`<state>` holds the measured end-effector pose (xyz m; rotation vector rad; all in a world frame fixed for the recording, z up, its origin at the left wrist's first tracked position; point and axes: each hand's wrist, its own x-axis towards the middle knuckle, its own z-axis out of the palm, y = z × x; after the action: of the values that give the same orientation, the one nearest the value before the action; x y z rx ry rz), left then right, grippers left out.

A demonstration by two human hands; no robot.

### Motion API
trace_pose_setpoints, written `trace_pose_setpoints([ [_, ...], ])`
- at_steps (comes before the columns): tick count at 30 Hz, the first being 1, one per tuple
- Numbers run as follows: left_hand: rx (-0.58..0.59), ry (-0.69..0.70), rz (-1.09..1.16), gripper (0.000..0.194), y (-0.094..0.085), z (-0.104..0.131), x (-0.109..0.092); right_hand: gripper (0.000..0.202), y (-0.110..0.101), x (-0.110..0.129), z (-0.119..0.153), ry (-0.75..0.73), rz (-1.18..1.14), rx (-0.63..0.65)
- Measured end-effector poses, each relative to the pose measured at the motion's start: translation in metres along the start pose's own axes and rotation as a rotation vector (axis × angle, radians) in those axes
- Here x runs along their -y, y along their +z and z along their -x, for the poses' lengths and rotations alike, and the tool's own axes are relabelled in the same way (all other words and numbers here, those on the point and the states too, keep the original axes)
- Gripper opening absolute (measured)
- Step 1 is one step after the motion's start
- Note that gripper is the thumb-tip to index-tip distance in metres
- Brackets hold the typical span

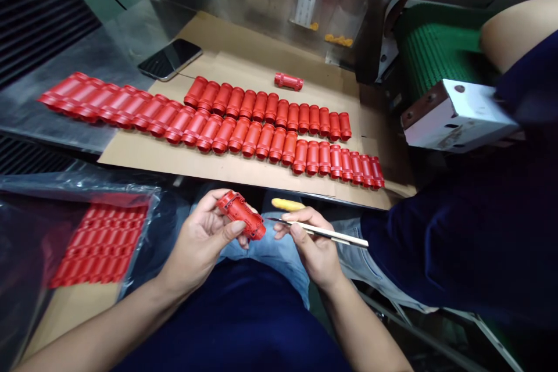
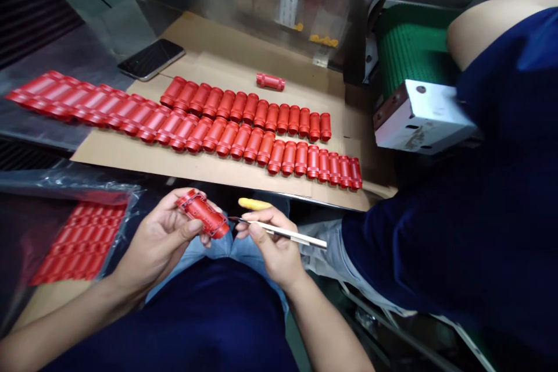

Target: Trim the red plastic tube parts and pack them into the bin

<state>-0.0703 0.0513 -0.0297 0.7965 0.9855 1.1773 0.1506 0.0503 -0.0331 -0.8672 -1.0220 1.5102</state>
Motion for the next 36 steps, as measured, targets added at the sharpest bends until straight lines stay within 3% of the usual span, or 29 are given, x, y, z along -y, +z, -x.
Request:
trace_pose_setpoints([
  [5, 0.043, -0.009, 0.002, 0.045, -0.002, 0.002, 0.000, 0.013, 0.005, 0.010, 0.002, -0.111, 0.185, 0.001],
  [23, 0.056, -0.031, -0.040, 0.047, -0.005, 0.006, 0.001, 0.011, 0.006, 0.023, -0.003, -0.233, 0.554, 0.073],
  [27, 0.046, -0.015, -0.016, 0.046, -0.005, 0.005, 0.002, 0.011, 0.005, 0.030, -0.005, -0.242, 0.570, 0.110],
  [33, 0.036, 0.004, 0.030, 0.044, -0.004, 0.006, -0.001, 0.012, 0.003, 0.029, 0.003, -0.118, 0.394, 0.094],
  [36, 0.044, 0.017, 0.049, 0.042, -0.004, 0.006, -0.002, 0.015, 0.004, 0.027, 0.007, -0.170, 0.404, 0.084],
])
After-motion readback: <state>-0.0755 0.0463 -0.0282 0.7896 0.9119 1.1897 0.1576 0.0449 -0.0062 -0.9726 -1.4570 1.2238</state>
